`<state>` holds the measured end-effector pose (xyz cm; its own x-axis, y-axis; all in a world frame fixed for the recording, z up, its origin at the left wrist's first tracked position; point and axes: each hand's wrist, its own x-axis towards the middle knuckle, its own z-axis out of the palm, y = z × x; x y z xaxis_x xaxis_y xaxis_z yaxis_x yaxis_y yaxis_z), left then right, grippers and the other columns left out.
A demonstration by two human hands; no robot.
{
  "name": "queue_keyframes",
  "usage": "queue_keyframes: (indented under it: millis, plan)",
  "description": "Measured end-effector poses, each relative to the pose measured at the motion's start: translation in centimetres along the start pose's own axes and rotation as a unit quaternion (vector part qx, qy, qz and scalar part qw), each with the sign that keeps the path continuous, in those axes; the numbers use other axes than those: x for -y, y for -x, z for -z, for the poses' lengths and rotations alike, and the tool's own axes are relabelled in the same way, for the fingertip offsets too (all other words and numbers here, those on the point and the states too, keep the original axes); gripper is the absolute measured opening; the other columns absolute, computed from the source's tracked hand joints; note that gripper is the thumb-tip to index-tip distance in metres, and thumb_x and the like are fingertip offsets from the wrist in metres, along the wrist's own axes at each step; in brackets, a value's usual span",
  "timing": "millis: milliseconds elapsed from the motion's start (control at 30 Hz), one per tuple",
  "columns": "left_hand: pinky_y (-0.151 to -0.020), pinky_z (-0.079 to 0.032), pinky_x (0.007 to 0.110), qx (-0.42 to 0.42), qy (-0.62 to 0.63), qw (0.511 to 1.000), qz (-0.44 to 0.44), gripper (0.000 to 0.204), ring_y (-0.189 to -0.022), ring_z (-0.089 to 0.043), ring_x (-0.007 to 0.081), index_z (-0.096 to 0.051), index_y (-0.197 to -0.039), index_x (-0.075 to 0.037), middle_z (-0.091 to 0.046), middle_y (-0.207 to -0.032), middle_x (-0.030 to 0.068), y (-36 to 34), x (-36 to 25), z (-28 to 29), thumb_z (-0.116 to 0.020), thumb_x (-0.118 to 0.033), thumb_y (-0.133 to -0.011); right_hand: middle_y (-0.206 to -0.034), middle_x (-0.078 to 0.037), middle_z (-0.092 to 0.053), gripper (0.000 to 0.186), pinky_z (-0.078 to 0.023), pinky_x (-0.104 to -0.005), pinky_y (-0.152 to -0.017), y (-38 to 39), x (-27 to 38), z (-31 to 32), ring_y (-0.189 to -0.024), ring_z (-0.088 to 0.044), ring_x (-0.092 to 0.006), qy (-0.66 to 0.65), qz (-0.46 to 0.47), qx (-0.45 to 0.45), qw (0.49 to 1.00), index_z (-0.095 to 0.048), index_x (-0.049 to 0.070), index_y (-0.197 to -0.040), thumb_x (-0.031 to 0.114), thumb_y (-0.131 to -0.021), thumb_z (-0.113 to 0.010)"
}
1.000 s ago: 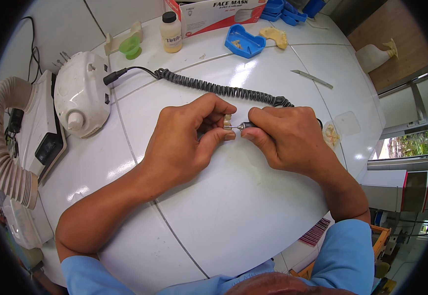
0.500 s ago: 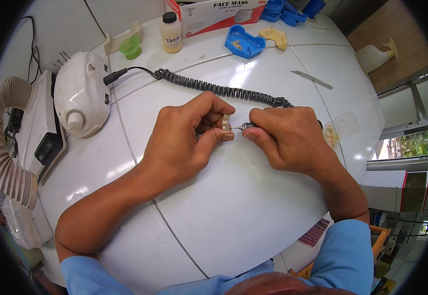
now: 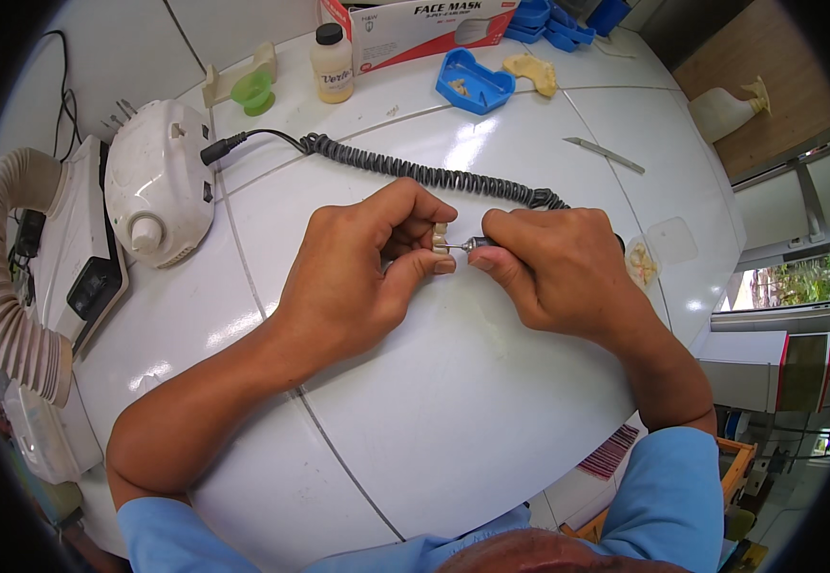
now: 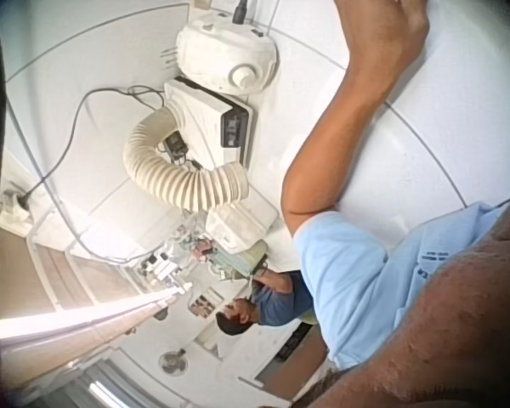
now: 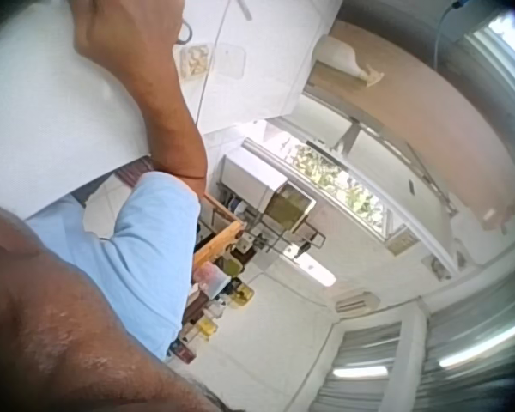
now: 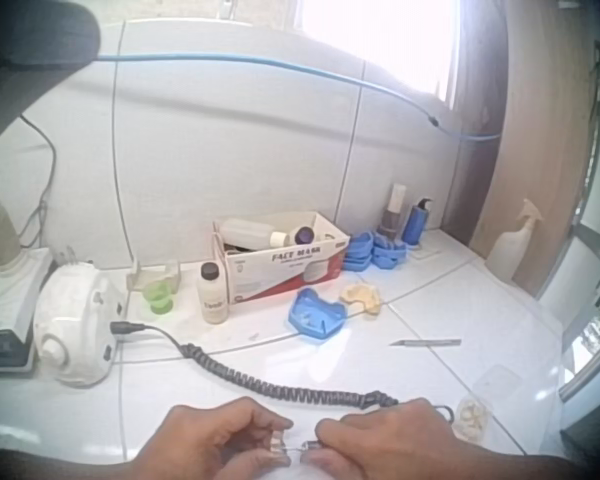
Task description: The person holds a dental crown and polishes its surfaces using a rotary tool, occasionally picking up the crown from a small container.
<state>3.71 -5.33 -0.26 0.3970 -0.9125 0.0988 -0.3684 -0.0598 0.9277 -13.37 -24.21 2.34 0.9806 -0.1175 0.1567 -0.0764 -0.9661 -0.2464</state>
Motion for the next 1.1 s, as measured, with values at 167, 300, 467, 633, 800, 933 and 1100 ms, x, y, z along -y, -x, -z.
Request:
queue_keyframes:
  millis: [167, 300, 467, 633, 800, 933, 1100]
  plan:
    - [-0.089, -0.064, 0.031, 0.001, 0.003, 1.0, -0.008, 0.027, -0.092, -0.075, 0.0126, -0.075, -0.125, 0.006, -0.078, -0.097, 0.0062, -0.02, 0.14, -0.07, -0.083, 0.004, -0.1, -0.073, -0.007, -0.072, 0.037, -0.051, -0.0483, -0.056, 0.02, -0.17, 0.07, -0.065, -0.072, -0.0342, -0.002, 0.013, 0.007, 1.0, -0.07, 0.013, -0.092, 0.043, -0.113, -0.068]
    - [-0.088, -0.063, 0.031, 0.0, -0.002, 1.0, -0.011, 0.027, -0.091, -0.074, 0.0122, -0.075, -0.125, 0.007, -0.077, -0.096, 0.0064, 0.02, 0.07, -0.04, -0.084, 0.003, -0.1, -0.074, -0.007, -0.072, 0.037, -0.051, -0.0479, -0.056, -0.03, -0.06, 0.21, -0.065, -0.072, -0.0343, 0.0, 0.01, 0.013, 1.0, -0.07, 0.013, -0.092, 0.043, -0.114, -0.068]
    - [-0.087, -0.063, 0.031, -0.001, 0.002, 1.0, -0.015, 0.027, -0.089, -0.072, 0.0119, -0.075, -0.125, 0.007, -0.076, -0.096, 0.0063, 0.0, 0.04, 0.02, -0.084, 0.002, -0.1, -0.074, -0.007, -0.072, 0.035, -0.051, -0.0473, -0.056, 0.02, -0.15, -0.11, -0.065, -0.072, -0.0337, -0.001, 0.008, 0.002, 1.0, -0.07, 0.013, -0.094, 0.042, -0.114, -0.068]
    - [-0.088, -0.063, 0.031, 0.0, 0.007, 1.0, -0.012, 0.027, -0.09, -0.072, 0.0121, -0.075, -0.126, 0.007, -0.076, -0.096, 0.0061, -0.04, 0.08, 0.01, -0.083, 0.002, -0.101, -0.074, -0.006, -0.072, 0.033, -0.051, -0.0468, -0.055, 0.07, -0.18, -0.2, -0.064, -0.072, -0.0327, 0.005, 0.006, -0.001, 1.0, -0.071, 0.013, -0.097, 0.042, -0.114, -0.068]
    - [-0.089, -0.062, 0.031, 0.003, 0.006, 1.0, -0.01, 0.027, -0.091, -0.073, 0.0124, -0.075, -0.126, 0.007, -0.077, -0.097, 0.007, -0.03, -0.03, 0.08, -0.081, 0.004, -0.101, -0.075, -0.006, -0.073, 0.034, -0.051, -0.0467, -0.055, 0.05, -0.2, -0.16, -0.064, -0.072, -0.0326, 0.008, 0.007, 0.004, 1.0, -0.07, 0.013, -0.098, 0.043, -0.114, -0.067]
    - [-0.089, -0.063, 0.031, 0.004, 0.005, 1.0, -0.012, 0.027, -0.092, -0.074, 0.0126, -0.075, -0.127, 0.007, -0.077, -0.097, 0.0075, -0.04, -0.02, 0.05, -0.08, 0.005, -0.101, -0.076, -0.006, -0.073, 0.035, -0.052, -0.0467, -0.056, 0.02, -0.18, -0.16, -0.065, -0.073, -0.0329, 0.002, 0.006, -0.002, 1.0, -0.07, 0.013, -0.098, 0.043, -0.115, -0.066]
    - [-0.089, -0.063, 0.031, 0.005, 0.002, 1.0, -0.012, 0.027, -0.092, -0.074, 0.0126, -0.075, -0.127, 0.007, -0.078, -0.097, 0.0076, -0.02, 0.04, 0.13, -0.079, 0.006, -0.101, -0.078, -0.007, -0.075, 0.034, -0.053, -0.047, -0.058, -0.01, -0.2, -0.29, -0.067, -0.073, -0.0336, -0.003, 0.003, -0.011, 1.0, -0.069, 0.012, -0.097, 0.042, -0.114, -0.067]
